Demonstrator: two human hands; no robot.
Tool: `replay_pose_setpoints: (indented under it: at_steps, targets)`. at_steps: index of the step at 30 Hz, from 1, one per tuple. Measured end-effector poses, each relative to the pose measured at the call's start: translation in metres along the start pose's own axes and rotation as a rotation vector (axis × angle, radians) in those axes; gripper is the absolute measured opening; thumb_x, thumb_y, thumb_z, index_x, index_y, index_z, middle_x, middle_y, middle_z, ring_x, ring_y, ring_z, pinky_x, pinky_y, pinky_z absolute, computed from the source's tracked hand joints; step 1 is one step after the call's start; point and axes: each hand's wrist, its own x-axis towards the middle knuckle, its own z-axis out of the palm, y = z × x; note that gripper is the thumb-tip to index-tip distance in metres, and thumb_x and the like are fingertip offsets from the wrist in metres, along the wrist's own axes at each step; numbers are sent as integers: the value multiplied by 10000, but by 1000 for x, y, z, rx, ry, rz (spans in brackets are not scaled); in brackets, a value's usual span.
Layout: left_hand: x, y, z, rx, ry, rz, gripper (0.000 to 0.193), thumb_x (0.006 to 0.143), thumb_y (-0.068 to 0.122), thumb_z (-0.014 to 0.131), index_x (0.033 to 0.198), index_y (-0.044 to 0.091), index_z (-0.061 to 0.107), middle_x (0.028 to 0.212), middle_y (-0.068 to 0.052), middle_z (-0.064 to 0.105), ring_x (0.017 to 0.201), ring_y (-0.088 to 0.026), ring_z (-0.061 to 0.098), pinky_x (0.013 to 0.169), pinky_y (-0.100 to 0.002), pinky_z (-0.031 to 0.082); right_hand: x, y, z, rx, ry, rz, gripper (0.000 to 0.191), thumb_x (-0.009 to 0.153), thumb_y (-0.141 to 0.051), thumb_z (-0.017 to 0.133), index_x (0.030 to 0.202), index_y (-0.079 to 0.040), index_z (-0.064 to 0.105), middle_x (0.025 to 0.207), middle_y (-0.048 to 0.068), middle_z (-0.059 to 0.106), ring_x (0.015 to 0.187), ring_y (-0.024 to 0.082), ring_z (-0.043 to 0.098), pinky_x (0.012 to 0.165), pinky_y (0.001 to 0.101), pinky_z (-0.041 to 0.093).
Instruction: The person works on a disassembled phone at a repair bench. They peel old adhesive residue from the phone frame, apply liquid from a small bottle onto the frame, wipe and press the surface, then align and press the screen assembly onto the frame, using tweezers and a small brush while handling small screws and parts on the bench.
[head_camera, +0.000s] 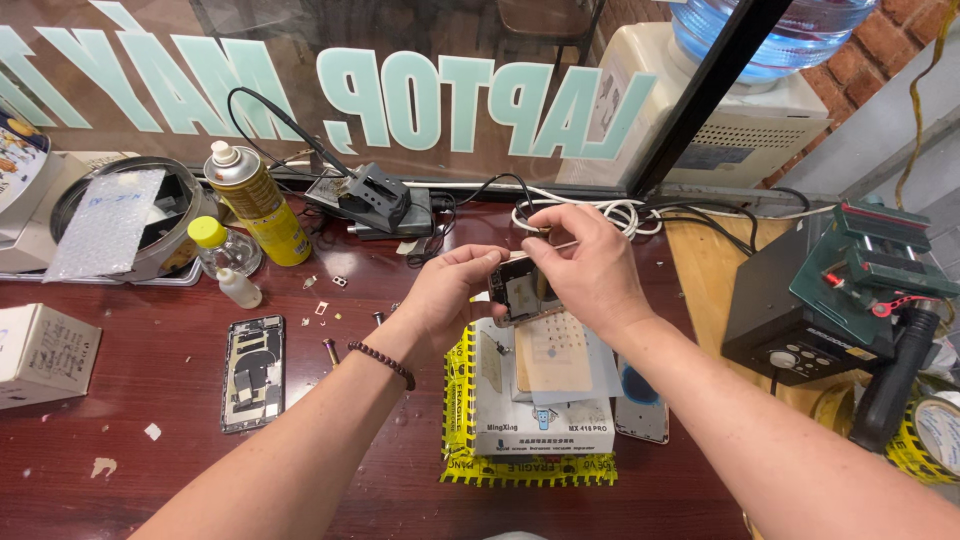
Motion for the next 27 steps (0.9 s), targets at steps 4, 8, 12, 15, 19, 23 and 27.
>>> replay_pose_setpoints:
  at_steps: [4, 8, 12, 15, 19, 23, 27]
  targets:
    - [0, 0, -1, 2, 10, -1, 163, 993, 193, 617, 1072, 73, 693, 1021, -14, 716, 905, -118, 661, 654, -311, 578, 1, 4, 4, 66, -25, 177, 180, 891, -89, 708, 1068, -89, 742, 888, 1, 744, 791, 108, 699, 734, 263, 571]
    - [0, -1, -1, 8, 7, -3, 163, 995, 200, 614, 1067, 76, 692, 1020, -13, 717, 907, -114, 662, 662, -316, 578, 2, 4, 6, 22, -19, 95, 185, 886, -92, 717, 1068, -78, 743, 914, 21, 731, 779, 107, 692, 730, 266, 565]
    - [2, -2, -2, 15, 24, 3, 163, 995, 203, 615, 1061, 76, 694, 1009, -16, 720, 898, -113, 664, 666, -313, 581, 5, 2, 5, 115, -67, 186, 180, 906, -106, 691, 1076, -83, 747, 937, 18, 780, 835, 78, 727, 759, 256, 576]
    - [6, -6, 2, -5, 66, 19, 148, 992, 195, 634, 1046, 70, 692, 978, -22, 714, 867, -119, 657, 643, -319, 573, 3, 3, 2, -168, -39, 105, 207, 849, -134, 792, 1039, -56, 764, 935, 98, 732, 771, 165, 681, 734, 295, 557]
    - [6, -8, 0, -6, 67, 20, 147, 982, 196, 638, 1038, 73, 696, 969, -15, 720, 853, -113, 658, 626, -312, 565, 6, 8, 2, 55, -31, 213, 198, 887, -109, 715, 1080, -93, 757, 929, 18, 779, 825, 86, 724, 768, 253, 576]
    - [6, -8, 0, -15, 66, 11, 146, 980, 197, 639, 1041, 77, 695, 968, -13, 717, 853, -112, 658, 626, -309, 565, -2, 12, 3, 60, 22, 112, 228, 865, -90, 744, 1092, -80, 766, 990, 31, 740, 851, 92, 706, 761, 261, 576]
    - [6, -8, 0, -16, 59, 13, 148, 983, 196, 637, 1046, 76, 696, 965, -16, 715, 855, -115, 660, 624, -303, 563, 0, 15, 3, 9, 9, 271, 239, 884, -107, 748, 1120, -96, 783, 914, 46, 766, 796, 124, 684, 750, 285, 570]
